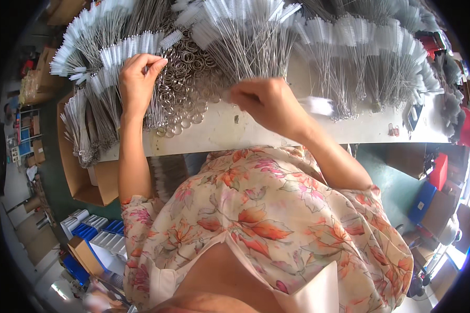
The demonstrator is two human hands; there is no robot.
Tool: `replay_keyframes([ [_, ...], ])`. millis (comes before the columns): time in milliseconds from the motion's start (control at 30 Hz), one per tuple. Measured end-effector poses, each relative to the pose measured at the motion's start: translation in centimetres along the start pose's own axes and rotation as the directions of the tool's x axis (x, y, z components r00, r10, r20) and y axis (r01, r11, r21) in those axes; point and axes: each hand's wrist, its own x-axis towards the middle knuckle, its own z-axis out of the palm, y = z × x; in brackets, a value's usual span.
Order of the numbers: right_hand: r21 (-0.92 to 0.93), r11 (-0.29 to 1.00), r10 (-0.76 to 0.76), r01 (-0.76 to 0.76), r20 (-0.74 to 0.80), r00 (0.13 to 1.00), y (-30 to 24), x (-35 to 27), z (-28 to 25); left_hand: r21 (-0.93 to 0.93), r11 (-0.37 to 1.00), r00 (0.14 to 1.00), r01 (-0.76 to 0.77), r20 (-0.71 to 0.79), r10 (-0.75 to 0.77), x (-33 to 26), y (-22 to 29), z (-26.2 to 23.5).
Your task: Assembling small white brushes onto metal rings and organizing them.
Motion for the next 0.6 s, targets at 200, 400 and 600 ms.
replay_keyframes([
  [200,0.202,0.967,-0.139,0.155,-0.090,0.986,-3.1,4.8,0.4,-0.619,0.715,0.926,0.325,0.056,-0.372,-0.8,5.2,-1.7],
  [400,0.302,0.872,-0.329,0.384,-0.219,0.919,-4.8,5.1,2.4,-0.977,-0.014,0.906,0.212,0.202,-0.371,-2.2,8.2,-1.4],
  [600,-0.125,0.793,-0.601,0.596,-0.316,0.734,-5.0,4.4,3.0,-0.982,0.061,0.941,0.178,0.151,-0.304,-2.1,8.8,-3.0],
])
